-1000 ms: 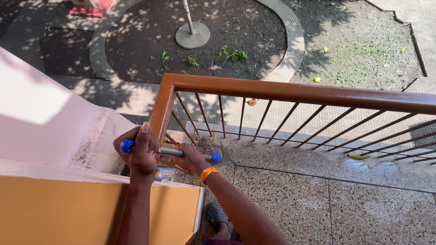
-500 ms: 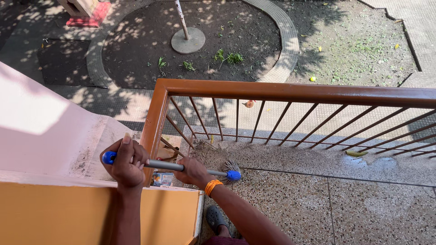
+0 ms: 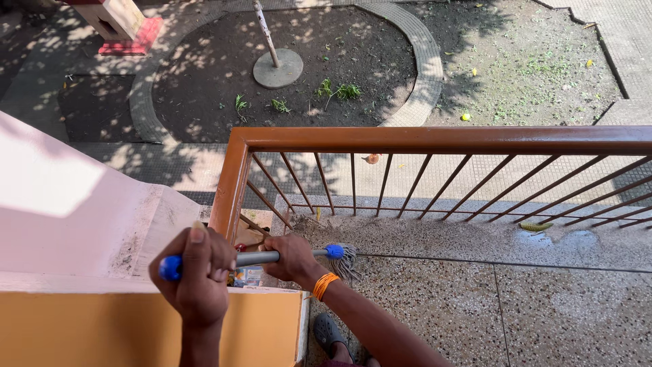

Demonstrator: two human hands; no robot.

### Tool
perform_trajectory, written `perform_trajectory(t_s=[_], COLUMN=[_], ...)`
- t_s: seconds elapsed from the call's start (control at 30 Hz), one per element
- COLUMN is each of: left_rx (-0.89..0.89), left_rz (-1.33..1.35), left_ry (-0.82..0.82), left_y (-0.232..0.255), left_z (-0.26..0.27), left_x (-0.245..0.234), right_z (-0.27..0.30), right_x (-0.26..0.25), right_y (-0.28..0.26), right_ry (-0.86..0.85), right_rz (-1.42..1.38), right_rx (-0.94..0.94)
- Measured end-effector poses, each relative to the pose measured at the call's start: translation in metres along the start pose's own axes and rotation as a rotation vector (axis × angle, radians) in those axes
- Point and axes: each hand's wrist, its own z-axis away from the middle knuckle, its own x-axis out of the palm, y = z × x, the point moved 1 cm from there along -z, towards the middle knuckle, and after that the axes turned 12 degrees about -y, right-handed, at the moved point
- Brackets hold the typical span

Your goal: The person mops the floor of a balcony by hand using a mop and a bucket of water, repeatedly dipping the mop into the bucket and scrubbing the tiles and the base of the wall.

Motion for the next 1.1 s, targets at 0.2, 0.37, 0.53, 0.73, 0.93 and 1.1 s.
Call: perform_trajectory(t_s=[0.2, 0.37, 0.53, 0.73, 0.93, 1.1], left_rx=[-0.197, -0.079, -0.211, 0.032, -0.074, -0.006], left_rz=[-0.25, -0.176, -0.268, -0.577, -0.394, -0.24], left_ry=[-0.013, 0.126, 0.166, 0.119, -0.094, -0.024], left_y=[-0.038, -0.03, -0.018, -0.036, -0.103, -0.115], left_z=[0.057, 0.068, 0.057, 0.047, 0.019, -0.017], left_x=[0.019, 0.002, -0.008, 0.025, -0.014, -0.044], right_z=[0.007, 0.004, -0.012, -0.03, -0.069, -0.108], right_x=[0.031, 0.028, 0.007, 0.002, 0.027, 0.05], right_y=[0.051, 0.03, 0.005, 0.025, 0.068, 0.077], right_ry=[0.181, 0.178, 0.161, 0.198, -0.036, -0.006], right_rz=[0.089, 0.005, -0.01, 0.008, -0.23, -0.26], right_rx=[-0.219, -0.371, -0.375, -0.354, -0.2, -0.232])
